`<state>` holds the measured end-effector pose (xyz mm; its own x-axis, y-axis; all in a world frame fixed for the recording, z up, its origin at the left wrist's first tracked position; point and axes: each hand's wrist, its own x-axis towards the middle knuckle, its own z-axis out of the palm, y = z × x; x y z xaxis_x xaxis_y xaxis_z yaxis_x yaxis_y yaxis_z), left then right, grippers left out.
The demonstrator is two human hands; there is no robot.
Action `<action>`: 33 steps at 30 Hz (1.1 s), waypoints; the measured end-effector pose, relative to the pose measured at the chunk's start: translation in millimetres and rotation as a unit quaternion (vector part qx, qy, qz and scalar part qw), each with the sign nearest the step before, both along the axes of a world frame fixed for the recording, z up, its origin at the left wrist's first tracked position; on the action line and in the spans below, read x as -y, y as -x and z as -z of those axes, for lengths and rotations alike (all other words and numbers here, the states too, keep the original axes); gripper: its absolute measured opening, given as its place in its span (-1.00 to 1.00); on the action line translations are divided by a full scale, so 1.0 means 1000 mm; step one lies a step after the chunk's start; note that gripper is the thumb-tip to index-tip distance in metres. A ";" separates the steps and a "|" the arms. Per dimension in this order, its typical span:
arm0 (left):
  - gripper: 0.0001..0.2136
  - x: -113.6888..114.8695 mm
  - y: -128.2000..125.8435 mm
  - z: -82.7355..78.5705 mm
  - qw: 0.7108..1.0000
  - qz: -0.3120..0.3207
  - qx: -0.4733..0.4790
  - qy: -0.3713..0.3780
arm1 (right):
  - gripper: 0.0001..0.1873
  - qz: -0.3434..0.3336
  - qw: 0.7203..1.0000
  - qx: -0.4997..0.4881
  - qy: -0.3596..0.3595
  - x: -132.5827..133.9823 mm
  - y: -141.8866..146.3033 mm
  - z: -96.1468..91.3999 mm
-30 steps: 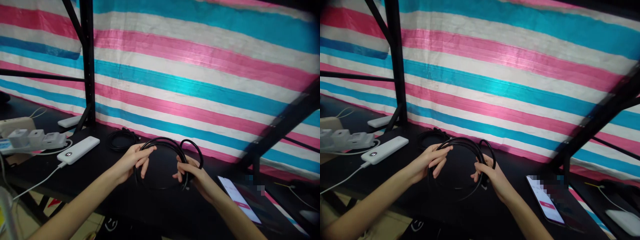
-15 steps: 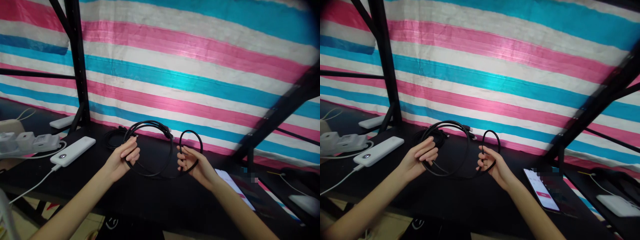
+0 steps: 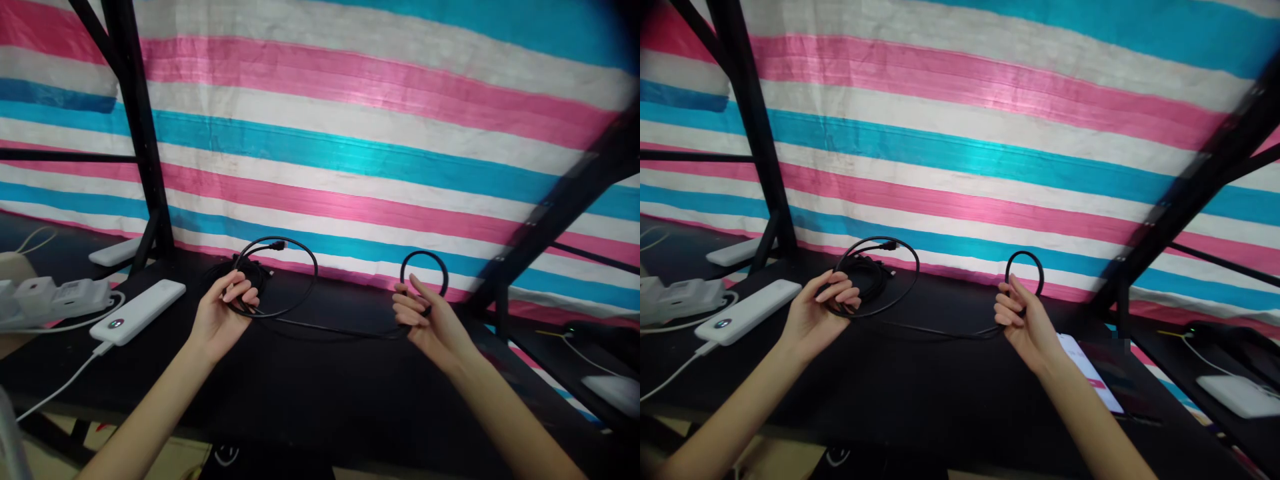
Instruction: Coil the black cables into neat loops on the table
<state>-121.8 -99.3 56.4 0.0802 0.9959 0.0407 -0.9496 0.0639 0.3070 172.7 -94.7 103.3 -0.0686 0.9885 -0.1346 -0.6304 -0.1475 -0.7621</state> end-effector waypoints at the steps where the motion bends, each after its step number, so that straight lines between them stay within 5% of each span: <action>1: -0.84 -0.001 0.000 0.002 1.000 -0.012 -0.015 0.010 | -0.77 0.010 1.000 0.013 -0.018 0.001 -0.003 -0.004; 11: -0.76 -0.023 0.025 0.015 0.977 -0.148 -0.105 0.108 | -0.86 0.109 0.982 0.129 -0.083 0.001 -0.035 -0.056; 16: -0.88 -0.031 0.016 0.027 0.927 -0.201 -0.255 0.188 | -0.89 0.143 0.968 0.170 -0.117 -0.001 -0.038 -0.066; 18: -0.75 -0.034 0.010 0.033 0.892 -0.250 -0.340 0.163 | -0.93 0.172 0.951 0.207 -0.153 -0.001 -0.036 -0.077; 22: -0.39 -0.045 0.004 0.041 0.821 -0.342 -0.444 0.107 | -0.83 0.203 0.891 0.336 -0.228 -0.008 -0.023 -0.117; 25: -0.43 -0.057 0.006 0.041 0.772 -0.422 -0.472 0.058 | -0.76 0.216 0.818 0.452 -0.281 -0.019 -0.011 -0.154; 29: -0.61 -0.070 0.021 0.036 0.811 -0.412 -0.403 0.100 | -0.71 0.292 0.670 0.611 -0.304 -0.040 -0.006 -0.184; 31: -0.60 -0.071 0.030 0.034 0.819 -0.399 -0.394 0.122 | -0.69 0.305 0.642 0.642 -0.287 -0.049 -0.009 -0.188; 33: -0.58 -0.069 0.036 0.034 0.814 -0.388 -0.416 0.118 | -0.68 0.311 0.650 0.633 -0.282 -0.055 -0.012 -0.192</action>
<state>-157.6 -30.1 22.4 -0.6737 0.7330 0.0941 -0.2029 -0.3058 0.9302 184.4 -39.4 295.7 0.1807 0.6886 0.7023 0.7518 0.3637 -0.5500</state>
